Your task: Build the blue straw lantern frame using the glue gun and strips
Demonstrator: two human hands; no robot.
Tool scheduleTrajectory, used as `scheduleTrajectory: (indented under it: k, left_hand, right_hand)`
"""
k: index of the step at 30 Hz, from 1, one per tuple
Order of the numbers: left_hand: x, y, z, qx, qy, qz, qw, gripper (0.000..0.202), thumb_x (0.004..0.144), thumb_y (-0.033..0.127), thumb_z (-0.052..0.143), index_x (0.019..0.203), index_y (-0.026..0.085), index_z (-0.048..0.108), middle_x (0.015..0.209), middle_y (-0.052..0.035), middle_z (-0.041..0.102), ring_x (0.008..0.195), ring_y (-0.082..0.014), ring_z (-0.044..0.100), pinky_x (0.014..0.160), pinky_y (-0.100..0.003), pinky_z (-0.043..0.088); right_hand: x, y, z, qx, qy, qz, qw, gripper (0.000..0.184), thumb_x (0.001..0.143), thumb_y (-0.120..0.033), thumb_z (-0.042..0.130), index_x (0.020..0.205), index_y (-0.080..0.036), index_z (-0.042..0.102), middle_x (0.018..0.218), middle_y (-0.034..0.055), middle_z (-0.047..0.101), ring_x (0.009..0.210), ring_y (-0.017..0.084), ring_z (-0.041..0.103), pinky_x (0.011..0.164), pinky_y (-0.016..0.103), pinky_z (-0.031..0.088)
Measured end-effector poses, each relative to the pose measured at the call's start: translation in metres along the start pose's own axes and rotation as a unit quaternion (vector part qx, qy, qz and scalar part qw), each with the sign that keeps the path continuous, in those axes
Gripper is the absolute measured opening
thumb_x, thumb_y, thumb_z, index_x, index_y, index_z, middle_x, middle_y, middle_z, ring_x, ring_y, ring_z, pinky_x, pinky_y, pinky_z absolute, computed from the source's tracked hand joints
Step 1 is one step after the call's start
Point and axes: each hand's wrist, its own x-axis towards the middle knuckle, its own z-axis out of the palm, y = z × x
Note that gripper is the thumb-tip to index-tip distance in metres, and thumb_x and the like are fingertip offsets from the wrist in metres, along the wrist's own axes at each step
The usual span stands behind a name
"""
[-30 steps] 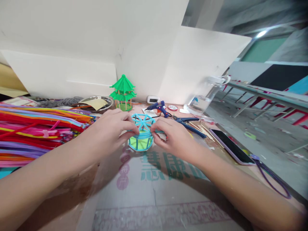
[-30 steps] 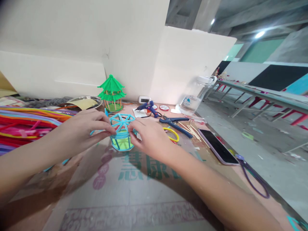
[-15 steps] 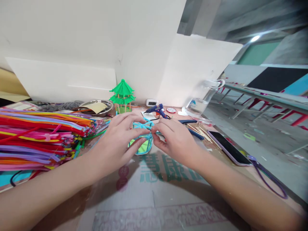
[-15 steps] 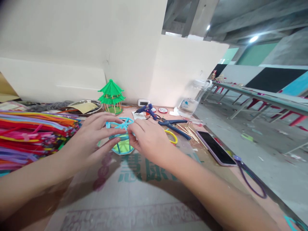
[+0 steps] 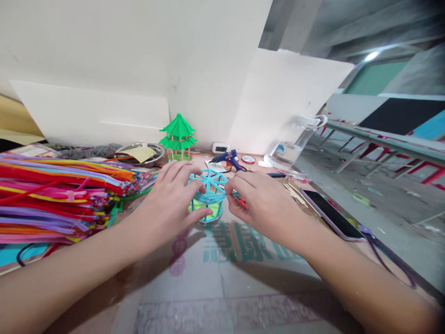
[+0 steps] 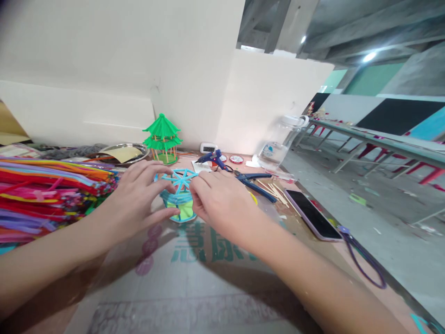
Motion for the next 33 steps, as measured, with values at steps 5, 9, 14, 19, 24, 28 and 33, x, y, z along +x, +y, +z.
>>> scheduleTrajectory:
  k: [5, 9, 14, 19, 24, 28, 33]
  left_hand:
    - [0.0, 0.003, 0.002, 0.038, 0.008, -0.006, 0.999, 0.029, 0.094, 0.044, 0.061, 0.104, 0.017, 0.067, 0.137, -0.0168, 0.055, 0.132, -0.0382, 0.044, 0.117, -0.06, 0.03]
    - [0.0, 0.003, 0.002, 0.046, 0.013, -0.005, 0.999, 0.025, 0.093, 0.037, 0.059, 0.105, 0.016, 0.067, 0.136, -0.0168, 0.056, 0.132, -0.0375, 0.045, 0.118, -0.06, 0.03]
    - [0.001, -0.004, 0.004, 0.052, 0.015, -0.007, 0.998, 0.026, 0.09, 0.038, 0.064, 0.105, 0.016, 0.067, 0.134, -0.0176, 0.056, 0.132, -0.0384, 0.045, 0.118, -0.06, 0.031]
    - [0.002, -0.001, -0.012, 0.038, 0.036, 0.003, 0.999, 0.051, 0.091, 0.046, 0.066, 0.13, 0.014, 0.058, 0.14, -0.0183, 0.053, 0.134, -0.0378, 0.044, 0.118, -0.06, 0.031]
    - [0.001, 0.013, -0.028, -0.066, 0.067, 0.054, 0.994, 0.029, 0.099, 0.031, 0.056, 0.126, 0.023, 0.062, 0.137, -0.0102, 0.055, 0.138, -0.0294, 0.043, 0.118, -0.052, 0.033]
    - [0.0, 0.016, -0.023, -0.106, 0.081, 0.07, 0.989, 0.017, 0.097, 0.023, 0.058, 0.111, 0.023, 0.068, 0.129, -0.0076, 0.06, 0.132, -0.0263, 0.048, 0.118, -0.048, 0.031]
    - [0.001, 0.014, -0.015, -0.133, 0.079, 0.07, 0.986, 0.018, 0.096, 0.023, 0.059, 0.111, 0.024, 0.069, 0.127, -0.006, 0.062, 0.131, -0.0245, 0.048, 0.117, -0.045, 0.031]
  right_hand:
    - [0.0, -0.005, -0.003, 0.009, -0.006, -0.014, 1.0, 0.016, 0.093, -0.013, 0.047, 0.087, -0.018, 0.06, 0.08, 0.007, 0.067, 0.076, 0.022, 0.061, 0.073, 0.035, 0.045]
    - [-0.001, -0.003, -0.012, 0.028, -0.033, -0.015, 0.999, 0.013, 0.088, -0.01, 0.05, 0.085, -0.019, 0.059, 0.08, 0.0056, 0.066, 0.076, 0.022, 0.061, 0.07, 0.034, 0.044]
    - [-0.001, 0.008, -0.02, 0.019, 0.041, 0.021, 0.999, 0.009, 0.089, -0.012, 0.054, 0.086, -0.02, 0.055, 0.078, 0.0045, 0.064, 0.071, 0.02, 0.059, 0.066, 0.033, 0.041]
    - [0.0, 0.008, -0.016, 0.045, 0.04, 0.019, 0.998, 0.01, 0.088, -0.01, 0.054, 0.086, -0.019, 0.056, 0.079, 0.0043, 0.064, 0.073, 0.02, 0.059, 0.067, 0.033, 0.042]
    - [-0.001, -0.004, -0.006, 0.056, 0.04, -0.005, 0.998, 0.01, 0.088, -0.01, 0.053, 0.089, -0.017, 0.06, 0.083, 0.0047, 0.066, 0.078, 0.02, 0.061, 0.072, 0.032, 0.046]
    - [0.0, -0.009, -0.005, 0.058, 0.056, -0.009, 0.997, 0.01, 0.089, -0.01, 0.053, 0.087, -0.016, 0.061, 0.08, 0.005, 0.066, 0.076, 0.019, 0.06, 0.07, 0.031, 0.047]
    - [0.0, -0.008, -0.004, 0.066, 0.057, -0.011, 0.996, 0.011, 0.09, -0.011, 0.052, 0.087, -0.016, 0.062, 0.08, 0.0054, 0.066, 0.076, 0.019, 0.061, 0.07, 0.03, 0.048]
